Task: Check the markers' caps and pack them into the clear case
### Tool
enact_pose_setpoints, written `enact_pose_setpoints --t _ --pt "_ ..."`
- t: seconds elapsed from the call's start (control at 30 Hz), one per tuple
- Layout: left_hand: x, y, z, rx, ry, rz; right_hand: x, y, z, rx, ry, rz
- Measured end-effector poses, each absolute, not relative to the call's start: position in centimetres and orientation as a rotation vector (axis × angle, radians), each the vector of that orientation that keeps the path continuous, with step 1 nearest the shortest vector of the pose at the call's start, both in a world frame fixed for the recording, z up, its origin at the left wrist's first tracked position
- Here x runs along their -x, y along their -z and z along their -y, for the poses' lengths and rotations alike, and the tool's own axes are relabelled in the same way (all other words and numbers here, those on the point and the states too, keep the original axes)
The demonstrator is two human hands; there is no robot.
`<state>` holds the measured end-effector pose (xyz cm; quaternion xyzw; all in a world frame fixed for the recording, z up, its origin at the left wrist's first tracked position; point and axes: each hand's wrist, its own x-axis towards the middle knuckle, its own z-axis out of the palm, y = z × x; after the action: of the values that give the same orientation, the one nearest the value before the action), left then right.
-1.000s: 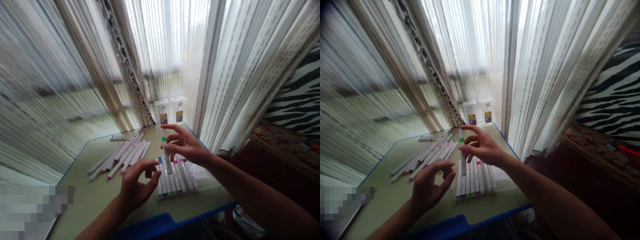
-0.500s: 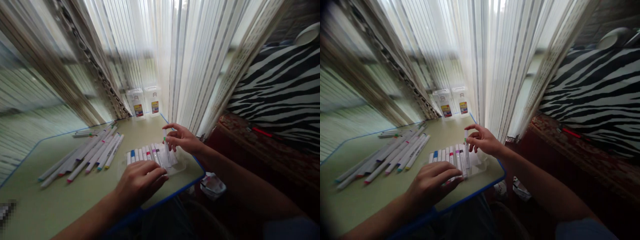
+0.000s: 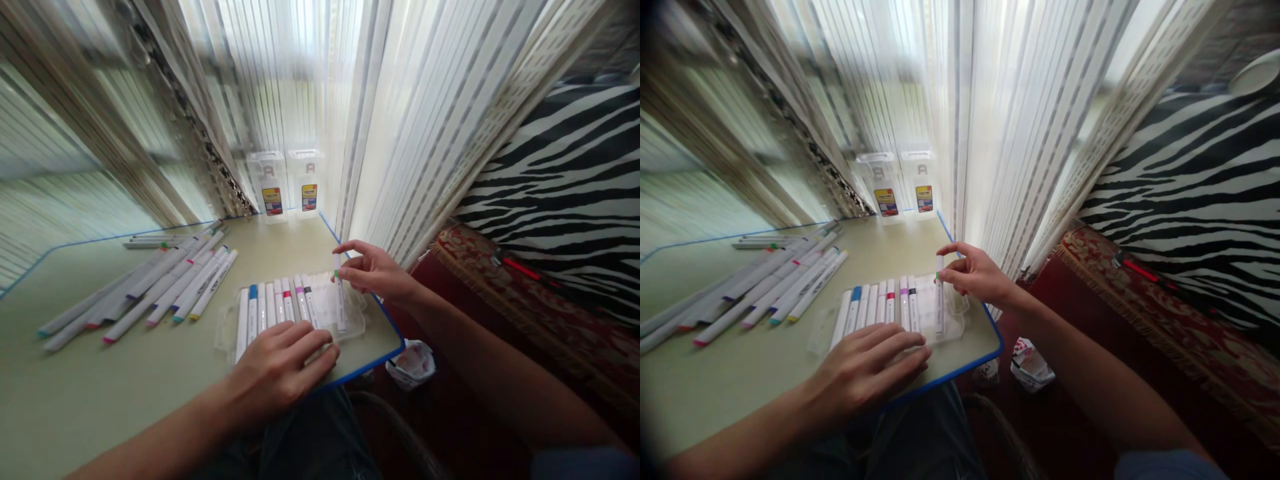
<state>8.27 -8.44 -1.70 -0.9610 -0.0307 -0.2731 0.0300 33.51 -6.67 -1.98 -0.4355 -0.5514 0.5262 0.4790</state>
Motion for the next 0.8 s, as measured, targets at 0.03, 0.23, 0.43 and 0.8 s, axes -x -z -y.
enact_pose_setpoints --t 0.03,0.23,0.43,0.8 --pt "-8.2 1.6 8.4 2.933 0.854 0.072 -33.1 2.0 6.5 1.060 -1.297 1.377" --pt "-8.2 1.3 8.3 2.853 0.839 0.048 -31.7 1.6 5.2 1.106 -1.337 1.585" --pt "-8.4 2.2 8.1 2.829 0.827 0.126 -31.7 1.3 4.5 1.267 -1.332 1.609" --pt "-8.7 2.9 8.5 2.818 0.824 0.210 -31.3 0.6 4.3 1.600 -1.025 1.908"
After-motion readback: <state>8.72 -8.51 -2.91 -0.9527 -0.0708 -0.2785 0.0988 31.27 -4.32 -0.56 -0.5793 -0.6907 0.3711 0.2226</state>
